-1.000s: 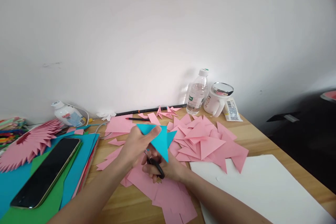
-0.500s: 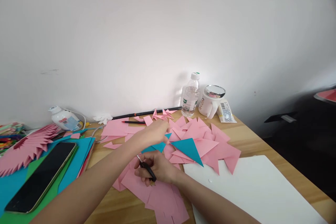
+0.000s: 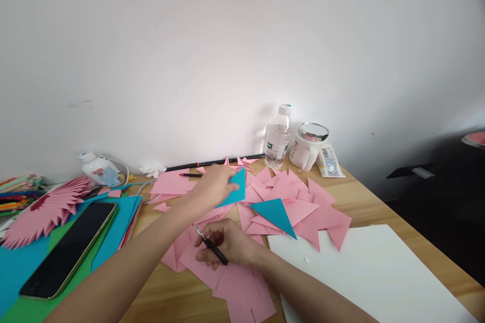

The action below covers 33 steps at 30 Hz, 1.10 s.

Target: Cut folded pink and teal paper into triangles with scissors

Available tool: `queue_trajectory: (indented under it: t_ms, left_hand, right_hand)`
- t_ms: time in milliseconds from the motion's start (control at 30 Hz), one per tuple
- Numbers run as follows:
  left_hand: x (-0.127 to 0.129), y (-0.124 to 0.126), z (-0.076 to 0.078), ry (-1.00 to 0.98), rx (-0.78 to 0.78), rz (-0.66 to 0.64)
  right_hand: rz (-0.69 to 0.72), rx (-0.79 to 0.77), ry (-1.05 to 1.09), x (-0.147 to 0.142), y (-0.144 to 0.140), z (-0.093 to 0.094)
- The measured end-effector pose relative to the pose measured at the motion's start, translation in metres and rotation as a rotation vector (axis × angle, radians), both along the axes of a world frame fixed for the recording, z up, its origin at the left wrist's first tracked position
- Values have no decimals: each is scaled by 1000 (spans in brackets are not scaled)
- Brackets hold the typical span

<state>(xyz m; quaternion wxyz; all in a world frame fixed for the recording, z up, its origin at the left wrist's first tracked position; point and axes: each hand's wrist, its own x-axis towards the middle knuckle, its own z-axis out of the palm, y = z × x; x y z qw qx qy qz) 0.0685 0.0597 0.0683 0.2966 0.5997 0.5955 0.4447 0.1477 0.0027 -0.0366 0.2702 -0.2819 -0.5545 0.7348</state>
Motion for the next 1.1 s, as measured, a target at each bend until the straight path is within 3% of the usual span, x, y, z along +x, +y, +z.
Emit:
queue_trajectory:
  t_ms: [67, 133, 233, 300, 433, 600, 800, 1000, 1100]
  left_hand:
    - [-13, -3, 17, -45, 35, -44]
    - [-26, -9, 26, -176, 112, 26]
    - [-42, -17, 18, -540, 74, 89]
    - [-51, -21, 7, -619, 16, 101]
    - [-61, -24, -10, -651, -48, 114]
    - [-67, -25, -14, -648, -64, 146]
    - [-67, -29, -21, -483, -140, 131]
    - [-62, -31, -30, -467, -213, -90]
    - [-62, -31, -27, -426, -223, -71]
  right_hand:
    - [-6, 9, 18, 0, -1, 0]
    - [-25, 11, 58, -1, -2, 0]
    - [-80, -1, 155, -3, -2, 1]
    - [-161, 17, 204, -3, -1, 2]
    - [-299, 142, 208, -1, 2, 2]
    - [-308, 218, 146, 2, 6, -2]
    - [-315, 218, 144, 1, 6, -2]
    - [-301, 169, 153, 2, 5, 0]
    - [-292, 147, 163, 2, 5, 0]
